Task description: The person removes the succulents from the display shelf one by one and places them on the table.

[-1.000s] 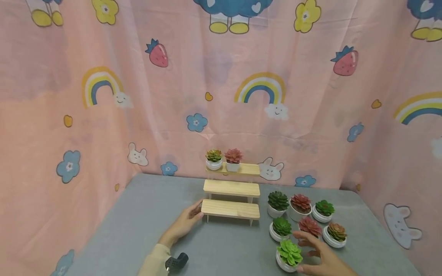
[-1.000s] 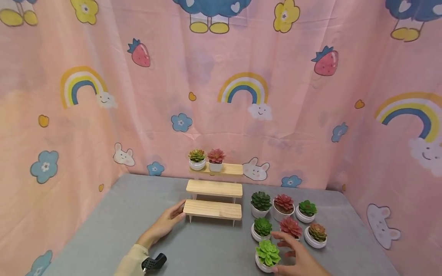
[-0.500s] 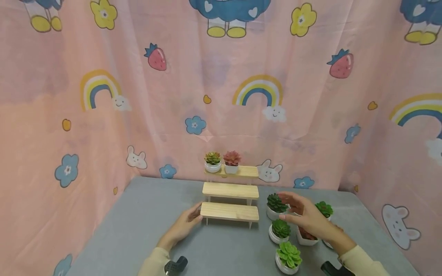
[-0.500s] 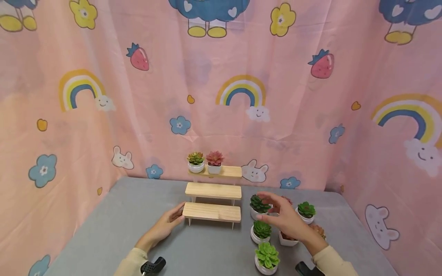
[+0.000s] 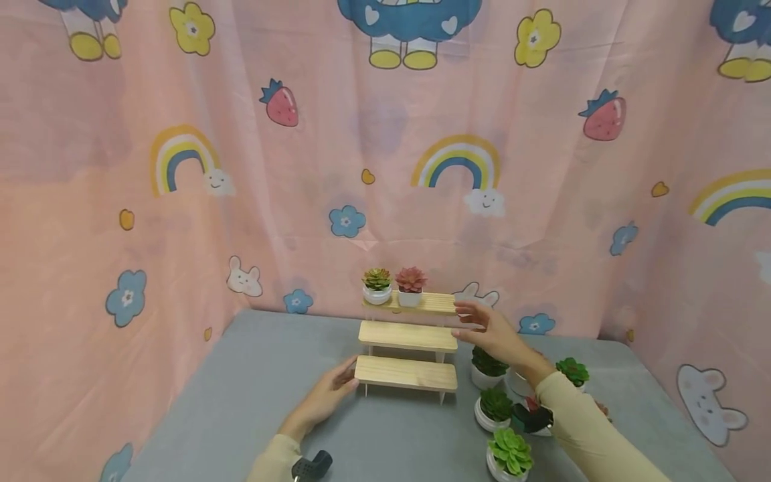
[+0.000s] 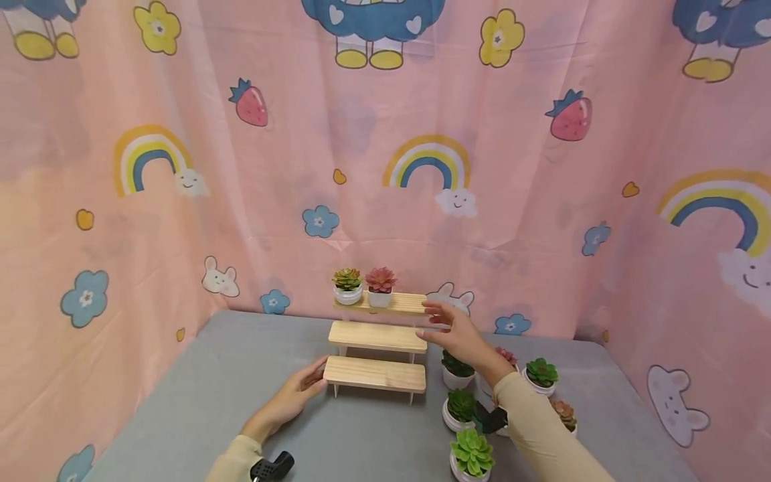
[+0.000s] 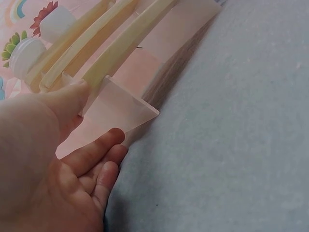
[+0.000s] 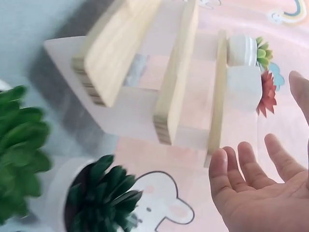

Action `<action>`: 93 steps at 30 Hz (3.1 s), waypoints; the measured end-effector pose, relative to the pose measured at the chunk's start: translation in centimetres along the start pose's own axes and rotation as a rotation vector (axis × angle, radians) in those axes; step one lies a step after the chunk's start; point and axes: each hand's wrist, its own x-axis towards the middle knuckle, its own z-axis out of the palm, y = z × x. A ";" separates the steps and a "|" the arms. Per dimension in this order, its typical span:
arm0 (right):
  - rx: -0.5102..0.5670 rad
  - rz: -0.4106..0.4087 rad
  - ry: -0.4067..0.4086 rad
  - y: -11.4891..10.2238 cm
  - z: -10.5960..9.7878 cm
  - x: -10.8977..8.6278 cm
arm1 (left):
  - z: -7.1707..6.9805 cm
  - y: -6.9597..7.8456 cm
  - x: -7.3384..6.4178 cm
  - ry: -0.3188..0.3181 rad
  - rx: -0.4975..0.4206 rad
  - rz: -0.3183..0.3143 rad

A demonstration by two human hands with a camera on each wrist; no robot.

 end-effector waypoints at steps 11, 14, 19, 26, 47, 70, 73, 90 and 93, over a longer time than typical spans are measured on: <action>0.116 0.107 0.021 -2.3 1.2 4.2 | 0.1 0.4 -0.4 -0.001 -0.031 -0.009; 0.144 0.115 0.034 -2.5 1.4 5.1 | 0.1 0.5 -0.2 -0.002 -0.036 -0.008; 0.178 0.133 0.035 -2.5 1.9 6.6 | 0.3 0.2 0.0 -0.001 -0.021 0.014; 0.182 0.153 0.041 -2.3 3.0 8.5 | 0.4 0.2 0.0 0.002 -0.008 0.018; 0.145 0.086 0.128 -2.4 4.8 9.5 | 0.2 0.6 -0.4 0.017 0.014 0.000; 0.125 0.071 0.127 -3.4 2.0 5.0 | 0.4 -0.3 -0.4 -0.008 -0.030 -0.025; 0.102 0.056 0.142 -3.5 1.8 4.4 | 0.6 -0.6 -0.4 -0.010 -0.030 -0.021; 0.044 -0.023 0.135 -3.5 -0.1 0.0 | 0.5 0.7 -0.5 0.016 -0.016 -0.021; 0.041 -0.023 0.135 -3.4 -0.3 -0.6 | 0.4 0.8 -0.4 0.016 -0.017 -0.016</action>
